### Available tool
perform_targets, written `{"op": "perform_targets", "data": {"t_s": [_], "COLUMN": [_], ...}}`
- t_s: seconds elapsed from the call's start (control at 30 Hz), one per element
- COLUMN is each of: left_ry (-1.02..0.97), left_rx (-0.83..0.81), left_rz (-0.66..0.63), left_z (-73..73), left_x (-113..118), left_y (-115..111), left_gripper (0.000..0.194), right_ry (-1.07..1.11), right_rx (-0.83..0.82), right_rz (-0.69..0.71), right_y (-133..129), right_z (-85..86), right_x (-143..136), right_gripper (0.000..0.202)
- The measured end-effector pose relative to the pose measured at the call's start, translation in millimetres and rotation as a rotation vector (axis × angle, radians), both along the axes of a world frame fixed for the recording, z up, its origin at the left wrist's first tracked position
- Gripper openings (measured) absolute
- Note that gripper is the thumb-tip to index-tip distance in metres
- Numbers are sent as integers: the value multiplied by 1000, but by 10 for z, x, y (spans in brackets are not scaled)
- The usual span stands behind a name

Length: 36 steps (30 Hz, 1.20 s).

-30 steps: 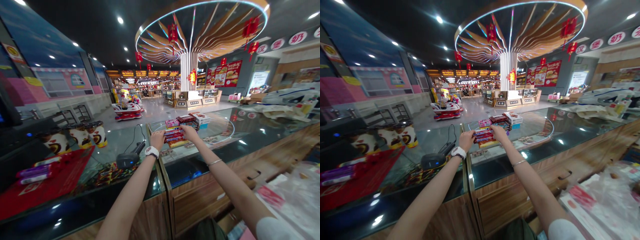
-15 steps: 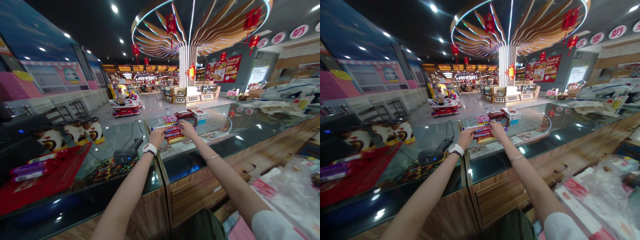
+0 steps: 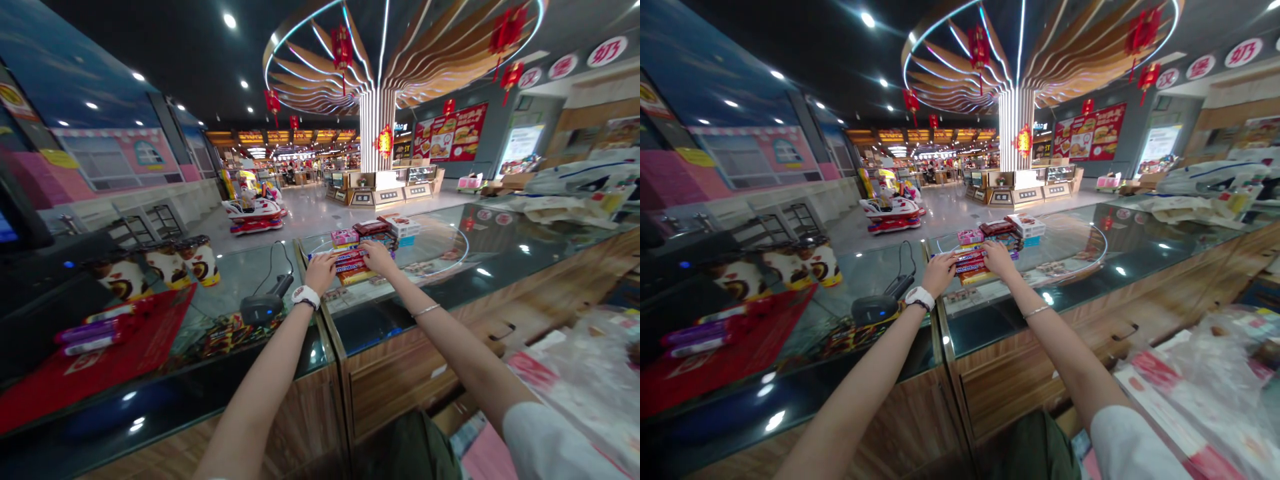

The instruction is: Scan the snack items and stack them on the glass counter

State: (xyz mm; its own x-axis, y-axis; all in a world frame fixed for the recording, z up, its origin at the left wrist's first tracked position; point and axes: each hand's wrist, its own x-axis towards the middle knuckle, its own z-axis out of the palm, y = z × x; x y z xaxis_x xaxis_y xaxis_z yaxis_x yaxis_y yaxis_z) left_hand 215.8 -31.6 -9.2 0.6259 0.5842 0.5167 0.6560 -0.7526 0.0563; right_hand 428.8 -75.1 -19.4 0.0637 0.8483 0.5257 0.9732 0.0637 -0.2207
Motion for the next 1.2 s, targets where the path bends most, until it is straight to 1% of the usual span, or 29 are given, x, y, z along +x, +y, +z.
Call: {"op": "perform_targets", "data": {"t_s": [0.1,0.23,0.3,0.4,0.53,0.73,0.83,0.97,1.2], "left_ry": [-19,-67,-83,-95,-117,-148,-141,-145,-161], "left_rx": [-33,-79,-63,-15,39,58,82,110,159], "left_rz": [10,38,41,41,96,291,373,496,661], "left_z": [86,265,349,434,476,473,443,368,262], "left_x": [-9,-95,-200,-444,-882,-1642,-2019,-2506,-3355], "left_y": [-98,-216,-267,-331,-369,-297,-236,-184,-217], "left_gripper": [38,40,41,42,41,39,38,38,40], "right_ry": [24,2,-18,-32,-36,-29,-24,-19,-35], "right_rx": [28,93,109,125,120,63,47,35,13], "right_rz": [19,93,152,227,315,459,518,599,744], "right_y": [-25,-80,-106,-131,-157,-177,-144,-96,-48], "right_z": [26,71,103,169,273,374,390,406,423], "right_x": [-67,-223,-336,-568,-987,-1696,-2051,-2537,-3369], "right_gripper": [47,51,56,58,58,60,61,61,59]}}
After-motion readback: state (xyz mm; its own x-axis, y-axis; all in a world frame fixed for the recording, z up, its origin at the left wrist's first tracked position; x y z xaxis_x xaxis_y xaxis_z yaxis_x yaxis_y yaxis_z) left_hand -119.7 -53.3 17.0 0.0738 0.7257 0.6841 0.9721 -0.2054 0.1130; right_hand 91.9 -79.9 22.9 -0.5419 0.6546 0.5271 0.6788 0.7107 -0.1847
